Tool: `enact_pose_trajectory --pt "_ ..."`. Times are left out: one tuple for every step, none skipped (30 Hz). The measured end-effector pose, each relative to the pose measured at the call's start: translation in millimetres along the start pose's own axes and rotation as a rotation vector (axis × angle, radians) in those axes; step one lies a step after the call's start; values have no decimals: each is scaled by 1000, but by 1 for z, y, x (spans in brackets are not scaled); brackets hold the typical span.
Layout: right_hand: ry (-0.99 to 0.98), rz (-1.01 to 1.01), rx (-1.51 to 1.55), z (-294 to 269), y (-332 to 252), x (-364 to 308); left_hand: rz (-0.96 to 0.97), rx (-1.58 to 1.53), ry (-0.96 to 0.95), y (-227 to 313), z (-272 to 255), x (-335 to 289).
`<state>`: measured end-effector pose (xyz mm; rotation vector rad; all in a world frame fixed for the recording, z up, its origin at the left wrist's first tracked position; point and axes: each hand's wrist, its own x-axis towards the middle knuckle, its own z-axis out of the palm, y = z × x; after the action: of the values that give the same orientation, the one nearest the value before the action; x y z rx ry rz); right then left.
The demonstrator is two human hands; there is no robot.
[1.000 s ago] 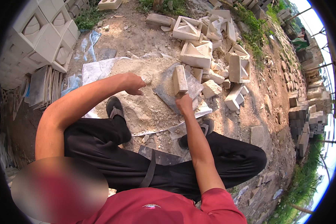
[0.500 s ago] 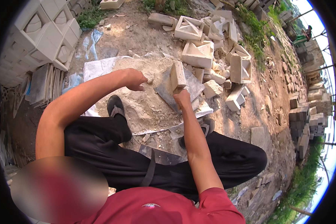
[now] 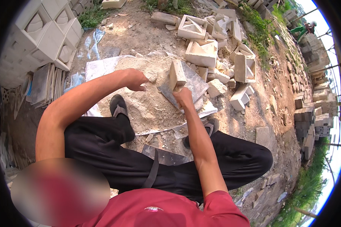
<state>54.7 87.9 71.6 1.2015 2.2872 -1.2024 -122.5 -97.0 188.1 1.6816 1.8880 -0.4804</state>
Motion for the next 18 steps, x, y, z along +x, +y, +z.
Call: enact_pose_trajectory --pt "-8 16 33 -6 -7 -4 2 2 -9 0 3 0" --pt "114 -42 25 0 -2 -2 -2 -1 -15 1 5 1" --pt "248 -96 19 7 12 4 2 3 -15 3 2 5" --pt "376 -156 12 14 23 9 -1 5 -16 3 0 8" --pt "436 -147 47 28 29 4 -8 1 -24 1 1 7" --pt "421 -145 -10 33 36 2 -11 2 -29 0 0 8" --pt "407 -142 -68 34 42 2 -13 4 -32 0 -2 8" --pt "395 -138 -125 33 48 4 -14 9 -25 -2 -4 9" --pt "281 -143 -126 19 45 13 -10 16 -16 -1 -7 12" --pt "167 -58 -32 11 32 14 -10 14 -20 0 -2 13" --pt "49 21 61 -1 8 7 -21 6 -33 -2 6 10" --pt "-53 104 151 -15 -6 2 -23 3 -33 -1 7 10" --pt "-35 87 148 -16 -13 -2 -26 0 -34 -1 9 10" --pt "76 28 102 -4 -10 -3 -11 -1 -28 0 12 9" --pt "209 -26 55 5 6 -2 17 8 -6 6 5 11" --pt "333 -85 6 15 26 2 38 14 10 10 -1 13" --pt "374 -161 25 26 52 2 33 10 -1 13 -8 17" --pt "357 -141 -38 28 49 1 26 5 -3 13 -9 16"
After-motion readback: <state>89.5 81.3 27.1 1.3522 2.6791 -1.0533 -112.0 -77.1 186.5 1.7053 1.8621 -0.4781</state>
